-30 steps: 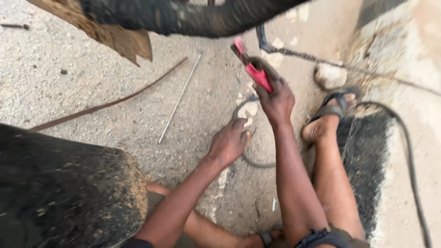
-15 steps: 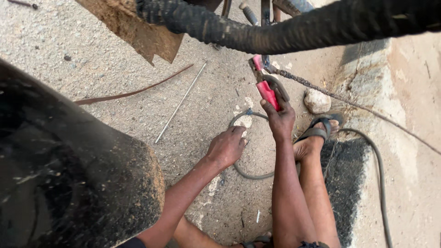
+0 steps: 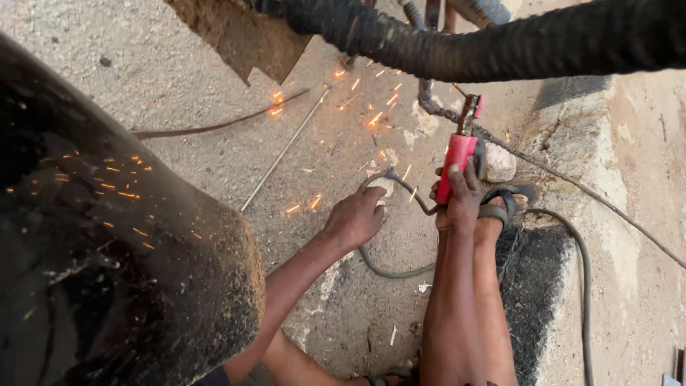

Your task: The person sits on the ground and uses a welding torch to join metal pieces. They hold the torch with both hands, creating bright sparks as they weld a joint on a metal structure.

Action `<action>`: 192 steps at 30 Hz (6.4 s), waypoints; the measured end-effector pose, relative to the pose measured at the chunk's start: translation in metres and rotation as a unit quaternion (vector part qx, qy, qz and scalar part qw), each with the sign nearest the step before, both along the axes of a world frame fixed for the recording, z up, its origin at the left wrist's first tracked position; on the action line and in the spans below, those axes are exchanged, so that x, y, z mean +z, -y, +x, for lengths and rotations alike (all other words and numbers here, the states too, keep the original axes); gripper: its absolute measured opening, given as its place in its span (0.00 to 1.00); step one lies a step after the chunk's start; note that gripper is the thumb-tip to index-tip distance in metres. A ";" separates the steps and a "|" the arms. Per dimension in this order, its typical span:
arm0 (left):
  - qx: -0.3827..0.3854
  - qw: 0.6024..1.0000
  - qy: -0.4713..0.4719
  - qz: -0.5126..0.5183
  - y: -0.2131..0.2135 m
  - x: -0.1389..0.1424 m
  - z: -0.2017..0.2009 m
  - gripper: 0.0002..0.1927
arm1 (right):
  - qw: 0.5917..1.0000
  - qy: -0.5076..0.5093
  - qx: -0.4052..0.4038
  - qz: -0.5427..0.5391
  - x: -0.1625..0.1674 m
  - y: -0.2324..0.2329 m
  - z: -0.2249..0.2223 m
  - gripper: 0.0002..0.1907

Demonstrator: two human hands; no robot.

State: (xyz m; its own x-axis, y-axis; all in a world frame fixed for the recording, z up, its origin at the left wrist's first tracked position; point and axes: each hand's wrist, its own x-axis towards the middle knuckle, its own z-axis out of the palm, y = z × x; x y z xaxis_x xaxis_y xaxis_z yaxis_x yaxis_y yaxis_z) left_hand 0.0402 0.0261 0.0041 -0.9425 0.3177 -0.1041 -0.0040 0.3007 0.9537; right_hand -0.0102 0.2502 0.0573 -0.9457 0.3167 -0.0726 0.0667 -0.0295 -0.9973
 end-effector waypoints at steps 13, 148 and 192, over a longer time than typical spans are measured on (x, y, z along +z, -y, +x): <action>-0.006 1.000 0.018 -0.010 0.001 0.014 -0.003 0.21 | 0.774 -0.091 0.003 0.627 0.011 0.057 -0.022 0.22; 0.020 0.999 -0.026 0.022 -0.003 0.006 -0.010 0.24 | 0.704 -0.032 0.047 0.708 0.029 0.045 -0.029 0.25; 0.014 0.999 -0.021 0.035 -0.002 0.013 -0.010 0.25 | 0.783 -0.020 0.050 0.619 0.024 0.046 -0.026 0.23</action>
State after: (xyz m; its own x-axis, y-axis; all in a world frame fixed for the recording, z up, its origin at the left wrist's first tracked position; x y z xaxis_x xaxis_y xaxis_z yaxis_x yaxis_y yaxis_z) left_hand 0.0301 0.0277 0.0167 -0.9541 0.2965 -0.0425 0.0294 0.2341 0.9718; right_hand -0.0358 0.2038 0.0817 -0.9641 0.0446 0.2617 -0.0253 0.9658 -0.2581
